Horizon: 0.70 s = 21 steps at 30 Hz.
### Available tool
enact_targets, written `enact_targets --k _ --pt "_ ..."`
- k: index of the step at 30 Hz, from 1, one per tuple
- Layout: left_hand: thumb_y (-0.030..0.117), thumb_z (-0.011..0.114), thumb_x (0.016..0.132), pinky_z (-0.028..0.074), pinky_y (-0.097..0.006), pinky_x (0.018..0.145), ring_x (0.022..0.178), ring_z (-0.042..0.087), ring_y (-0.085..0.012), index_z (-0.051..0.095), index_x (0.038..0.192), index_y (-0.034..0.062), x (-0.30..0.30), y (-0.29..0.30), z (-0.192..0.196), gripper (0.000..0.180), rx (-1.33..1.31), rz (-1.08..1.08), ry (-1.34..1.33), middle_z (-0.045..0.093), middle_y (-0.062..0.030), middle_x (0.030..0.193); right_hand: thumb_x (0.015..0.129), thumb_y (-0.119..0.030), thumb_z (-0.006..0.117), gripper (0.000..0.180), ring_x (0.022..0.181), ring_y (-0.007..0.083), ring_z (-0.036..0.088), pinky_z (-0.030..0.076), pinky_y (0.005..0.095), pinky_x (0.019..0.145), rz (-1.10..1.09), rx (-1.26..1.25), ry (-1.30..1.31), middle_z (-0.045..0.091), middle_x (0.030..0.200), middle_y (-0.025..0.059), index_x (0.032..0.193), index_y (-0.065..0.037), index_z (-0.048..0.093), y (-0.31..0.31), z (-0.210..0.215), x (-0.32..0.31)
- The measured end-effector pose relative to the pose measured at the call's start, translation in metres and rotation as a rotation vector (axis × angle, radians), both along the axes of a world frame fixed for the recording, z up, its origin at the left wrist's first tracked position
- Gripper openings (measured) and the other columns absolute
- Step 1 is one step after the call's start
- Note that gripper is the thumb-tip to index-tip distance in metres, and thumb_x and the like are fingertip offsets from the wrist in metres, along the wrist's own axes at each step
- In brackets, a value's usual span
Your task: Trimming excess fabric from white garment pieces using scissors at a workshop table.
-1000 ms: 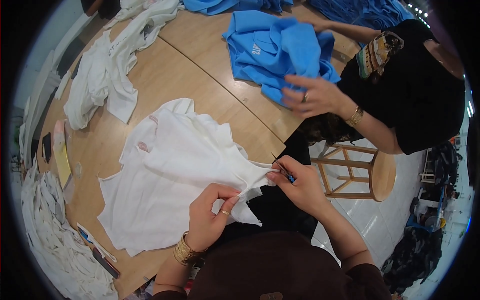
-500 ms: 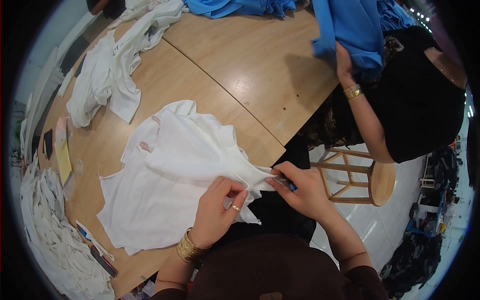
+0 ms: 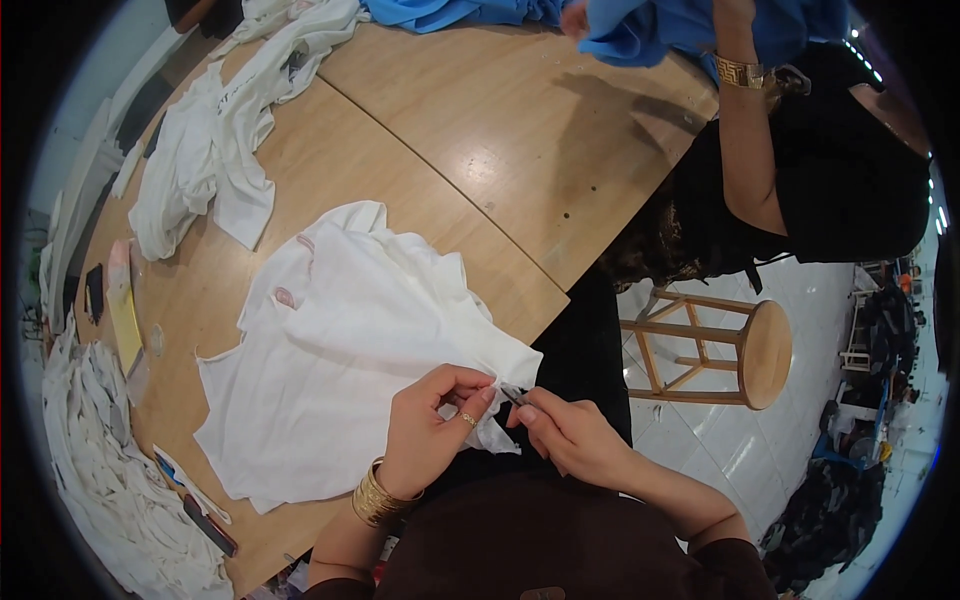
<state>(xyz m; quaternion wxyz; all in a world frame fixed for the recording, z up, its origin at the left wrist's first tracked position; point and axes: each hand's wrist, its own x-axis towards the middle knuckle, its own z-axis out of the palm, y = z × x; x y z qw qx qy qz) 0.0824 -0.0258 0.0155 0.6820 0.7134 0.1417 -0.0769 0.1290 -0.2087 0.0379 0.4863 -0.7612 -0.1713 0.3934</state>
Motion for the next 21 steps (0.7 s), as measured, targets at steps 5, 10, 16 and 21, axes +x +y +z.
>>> enact_targets --k 5,10,16,21 --pt "0.003 0.065 0.082 0.047 -0.022 0.064 0.068 0.058 -0.0086 0.064 0.091 -0.0021 -0.002 -0.002 0.002 0.011 0.062 0.016 -0.035 0.065 -0.0055 0.078 0.098 -0.023 0.043 0.025 0.056 0.0320 0.057 0.043 0.0375 0.053 -0.035 -0.121 0.190 0.054 0.063 0.0152 0.093 -0.001 0.052 0.006 0.012 0.006" --pt "0.003 0.065 0.082 0.047 -0.022 0.064 0.068 0.059 -0.0087 0.064 0.091 -0.0020 -0.001 -0.003 0.000 0.010 0.049 0.016 -0.036 0.065 -0.0057 0.078 0.099 -0.024 0.041 0.027 0.049 0.0247 0.053 0.042 0.0337 0.051 -0.067 -0.045 0.081 0.050 0.056 0.0129 0.091 0.000 0.053 0.005 0.005 0.002" --pt "0.003 0.064 0.083 0.047 -0.022 0.063 0.068 0.058 -0.0089 0.064 0.091 -0.0015 -0.003 -0.006 -0.002 0.010 0.037 0.030 -0.054 0.064 -0.0055 0.078 0.099 -0.023 0.040 0.028 0.047 0.0235 0.050 0.040 0.0340 0.049 -0.086 -0.103 0.178 0.047 0.054 0.0127 0.090 0.000 0.053 0.007 0.011 0.004" --pt "0.003 0.064 0.083 0.047 -0.023 0.063 0.067 0.058 -0.0095 0.064 0.092 -0.0014 -0.004 -0.010 -0.010 0.010 0.043 0.049 -0.097 0.063 -0.0057 0.078 0.099 -0.026 0.038 0.031 0.044 0.0186 0.048 0.038 0.0330 0.046 -0.092 -0.120 0.199 0.044 0.050 0.0096 0.089 0.000 0.053 0.007 0.012 0.006"
